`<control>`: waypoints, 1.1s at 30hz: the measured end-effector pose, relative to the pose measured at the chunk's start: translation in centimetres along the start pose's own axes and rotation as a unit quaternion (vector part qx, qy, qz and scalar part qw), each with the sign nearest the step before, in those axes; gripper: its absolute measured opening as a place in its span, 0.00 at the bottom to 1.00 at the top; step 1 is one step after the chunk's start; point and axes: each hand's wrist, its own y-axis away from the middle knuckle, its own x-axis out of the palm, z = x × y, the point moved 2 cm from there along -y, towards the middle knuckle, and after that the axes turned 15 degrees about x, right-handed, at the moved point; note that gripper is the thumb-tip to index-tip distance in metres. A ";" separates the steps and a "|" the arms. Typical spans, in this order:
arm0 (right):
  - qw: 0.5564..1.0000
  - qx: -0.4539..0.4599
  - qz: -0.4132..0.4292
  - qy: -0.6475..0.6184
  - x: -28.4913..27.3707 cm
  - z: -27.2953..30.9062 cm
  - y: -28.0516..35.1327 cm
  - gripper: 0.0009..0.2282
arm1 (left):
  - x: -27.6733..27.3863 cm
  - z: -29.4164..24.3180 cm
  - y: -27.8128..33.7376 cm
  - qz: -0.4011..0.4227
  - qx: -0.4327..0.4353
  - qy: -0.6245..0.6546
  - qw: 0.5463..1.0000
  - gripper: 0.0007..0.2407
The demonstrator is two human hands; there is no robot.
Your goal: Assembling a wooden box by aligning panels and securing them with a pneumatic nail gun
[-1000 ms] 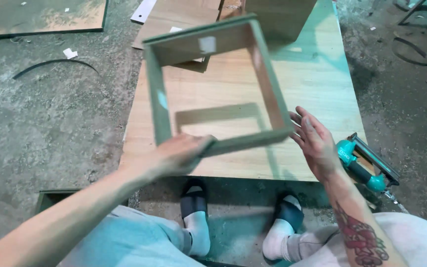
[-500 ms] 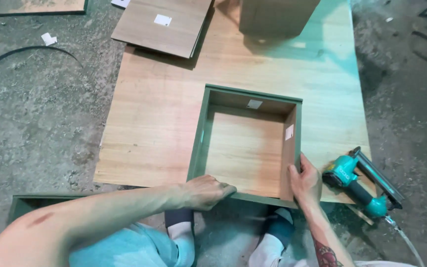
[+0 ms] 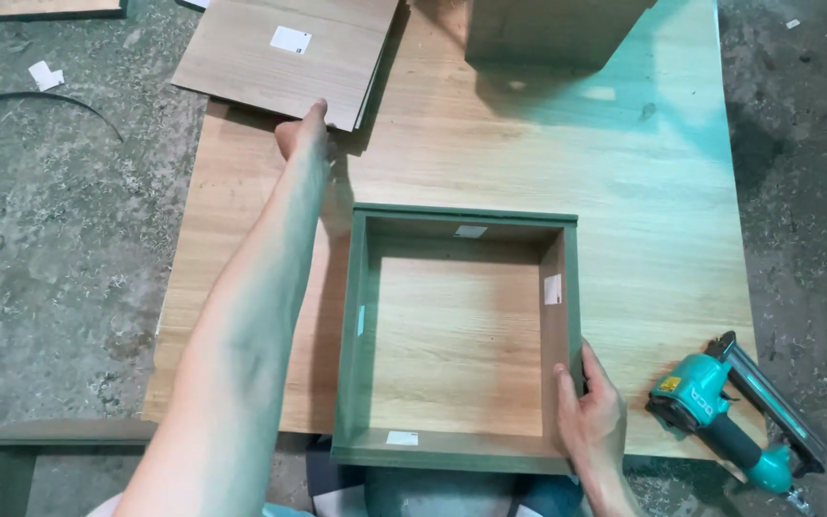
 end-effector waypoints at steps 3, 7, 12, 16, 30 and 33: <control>1.000 0.016 0.010 0.005 0.1 0.0 -0.1 0.26 | 0.6 -1.3 0.6 -0.013 -0.144 0.078 0.986 0.16; 0.999 0.034 0.019 0.024 -0.1 0.5 0.2 0.26 | 0.1 -0.6 0.5 -0.043 -0.136 0.037 0.989 0.11; 0.999 0.005 0.011 0.033 0.4 -0.4 -0.3 0.25 | -1.4 0.4 0.5 -0.052 -0.114 0.057 0.990 0.14; 0.998 -0.001 0.017 0.053 0.2 0.0 -0.1 0.24 | -1.7 4.1 -3.4 0.006 0.003 0.172 0.985 0.20; 0.936 -0.070 0.064 -0.338 -6.1 4.0 1.0 0.22 | -16.8 -7.5 11.0 0.177 0.092 0.335 0.921 0.19; 0.897 -0.024 0.144 -0.418 -8.6 4.9 2.3 0.24 | -20.5 -7.2 15.6 0.209 0.079 0.296 0.929 0.16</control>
